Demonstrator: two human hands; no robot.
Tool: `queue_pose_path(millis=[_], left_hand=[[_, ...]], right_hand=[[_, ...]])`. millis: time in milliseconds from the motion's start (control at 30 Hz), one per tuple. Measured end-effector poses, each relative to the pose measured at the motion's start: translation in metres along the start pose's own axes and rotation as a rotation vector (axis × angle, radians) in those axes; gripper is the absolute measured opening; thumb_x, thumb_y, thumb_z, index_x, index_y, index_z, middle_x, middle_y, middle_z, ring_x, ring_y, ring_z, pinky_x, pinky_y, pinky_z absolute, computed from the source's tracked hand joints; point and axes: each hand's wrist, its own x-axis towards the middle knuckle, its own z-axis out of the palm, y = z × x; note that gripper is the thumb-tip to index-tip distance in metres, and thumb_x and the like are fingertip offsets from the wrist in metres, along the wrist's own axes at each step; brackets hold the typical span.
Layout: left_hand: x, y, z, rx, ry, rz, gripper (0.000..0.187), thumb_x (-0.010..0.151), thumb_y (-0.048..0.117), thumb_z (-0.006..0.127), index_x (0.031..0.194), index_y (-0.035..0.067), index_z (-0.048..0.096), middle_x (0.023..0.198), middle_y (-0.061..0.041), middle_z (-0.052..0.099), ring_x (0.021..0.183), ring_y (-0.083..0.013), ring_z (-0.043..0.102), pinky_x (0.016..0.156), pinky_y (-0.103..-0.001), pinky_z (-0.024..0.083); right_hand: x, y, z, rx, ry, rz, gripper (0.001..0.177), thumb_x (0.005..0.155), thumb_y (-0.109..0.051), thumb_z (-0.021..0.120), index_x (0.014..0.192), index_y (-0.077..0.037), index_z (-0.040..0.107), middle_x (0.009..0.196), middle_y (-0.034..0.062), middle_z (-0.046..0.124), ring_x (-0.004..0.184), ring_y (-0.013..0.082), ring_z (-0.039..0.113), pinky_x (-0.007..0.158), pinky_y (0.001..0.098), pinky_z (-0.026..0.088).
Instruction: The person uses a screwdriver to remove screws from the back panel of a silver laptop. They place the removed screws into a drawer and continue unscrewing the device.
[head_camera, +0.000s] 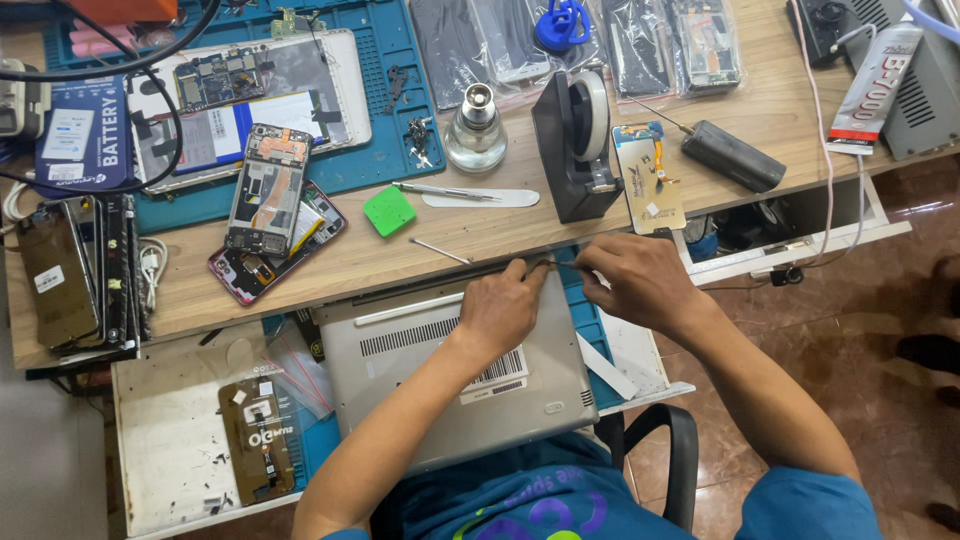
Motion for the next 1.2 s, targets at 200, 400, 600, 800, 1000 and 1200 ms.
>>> queue_pose_path(millis=[200, 400, 600, 800, 1000, 1200], left_hand=[[0.001, -0.005, 0.002, -0.023, -0.004, -0.004, 0.033, 0.078, 0.013, 0.050, 0.107, 0.014, 0.065, 0.080, -0.011, 0.059, 0.055, -0.0329, 0.064, 0.045, -0.046, 0.052], [-0.001, -0.003, 0.011, 0.046, -0.009, 0.009, 0.032, 0.081, 0.013, 0.048, 0.108, 0.014, 0.064, 0.081, -0.008, 0.058, 0.057, -0.0291, 0.065, 0.045, -0.043, 0.053], [-0.001, -0.006, 0.021, 0.052, 0.014, 0.016, 0.031, 0.081, 0.013, 0.048, 0.108, 0.014, 0.063, 0.082, -0.008, 0.057, 0.058, -0.0309, 0.065, 0.047, -0.045, 0.053], [0.000, -0.005, 0.021, 0.078, -0.055, -0.040, 0.033, 0.079, 0.013, 0.051, 0.110, 0.016, 0.061, 0.083, -0.007, 0.057, 0.061, -0.0294, 0.065, 0.050, -0.044, 0.054], [-0.001, -0.006, 0.027, 0.090, -0.048, -0.031, 0.034, 0.079, 0.013, 0.050, 0.111, 0.016, 0.060, 0.084, -0.008, 0.058, 0.060, -0.0295, 0.066, 0.050, -0.043, 0.054], [-0.002, -0.011, 0.040, 0.135, -0.023, 0.002, 0.033, 0.081, 0.014, 0.047, 0.112, 0.016, 0.057, 0.082, -0.006, 0.055, 0.057, -0.0281, 0.065, 0.048, -0.042, 0.054]], right_hand=[[0.000, 0.001, 0.002, -0.011, -0.008, 0.002, 0.005, 0.077, -0.016, 0.064, 0.073, -0.014, 0.062, 0.055, -0.0018, 0.053, 0.044, 0.0123, 0.048, 0.039, 0.0237, 0.036], [0.000, 0.000, 0.000, -0.015, -0.008, 0.000, 0.004, 0.077, -0.016, 0.063, 0.073, -0.015, 0.061, 0.056, -0.0020, 0.054, 0.046, 0.0132, 0.050, 0.041, 0.0240, 0.037], [0.007, 0.000, 0.003, -0.087, -0.022, -0.031, 0.010, 0.077, -0.020, 0.063, 0.069, -0.015, 0.059, 0.054, -0.0023, 0.052, 0.045, 0.0134, 0.051, 0.040, 0.0252, 0.037], [0.039, -0.010, -0.025, -0.090, -0.479, 0.027, 0.011, 0.081, -0.010, 0.048, 0.091, -0.014, 0.052, 0.061, 0.0028, 0.058, 0.057, 0.0230, 0.062, 0.053, 0.0369, 0.050], [0.059, -0.003, -0.025, -0.184, -0.555, 0.052, 0.023, 0.091, -0.028, 0.047, 0.077, -0.013, 0.058, 0.053, 0.0049, 0.058, 0.051, 0.0216, 0.062, 0.050, 0.0336, 0.048], [0.058, -0.002, -0.039, -0.014, -0.573, 0.071, 0.011, 0.088, -0.018, 0.050, 0.088, -0.010, 0.058, 0.054, 0.0028, 0.058, 0.046, 0.0201, 0.058, 0.048, 0.0327, 0.044]])
